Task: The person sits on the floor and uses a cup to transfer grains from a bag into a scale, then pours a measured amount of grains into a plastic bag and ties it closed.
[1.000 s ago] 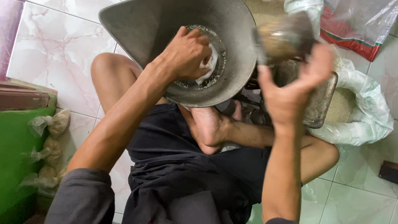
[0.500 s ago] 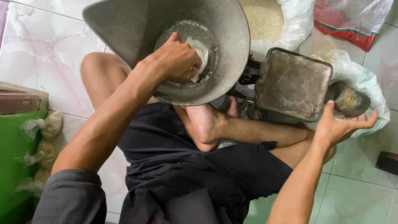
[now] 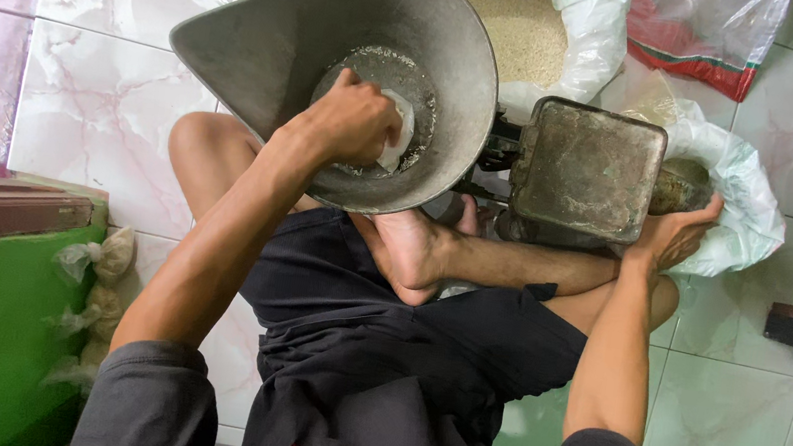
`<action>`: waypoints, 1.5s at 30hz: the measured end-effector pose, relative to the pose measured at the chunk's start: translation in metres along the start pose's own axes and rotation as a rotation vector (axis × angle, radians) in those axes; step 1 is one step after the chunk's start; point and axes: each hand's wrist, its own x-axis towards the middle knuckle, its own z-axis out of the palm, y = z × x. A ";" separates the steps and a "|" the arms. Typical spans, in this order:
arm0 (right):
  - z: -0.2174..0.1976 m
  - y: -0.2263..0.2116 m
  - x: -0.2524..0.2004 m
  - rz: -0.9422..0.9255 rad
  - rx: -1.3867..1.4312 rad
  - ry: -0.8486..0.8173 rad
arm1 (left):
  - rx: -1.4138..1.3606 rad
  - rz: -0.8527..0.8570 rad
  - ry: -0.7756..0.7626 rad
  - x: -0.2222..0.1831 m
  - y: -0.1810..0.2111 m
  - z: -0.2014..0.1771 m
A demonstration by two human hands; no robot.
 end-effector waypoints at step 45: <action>-0.091 -0.060 -0.005 0.670 1.048 0.164 | 0.396 -0.255 0.225 0.000 -0.019 0.019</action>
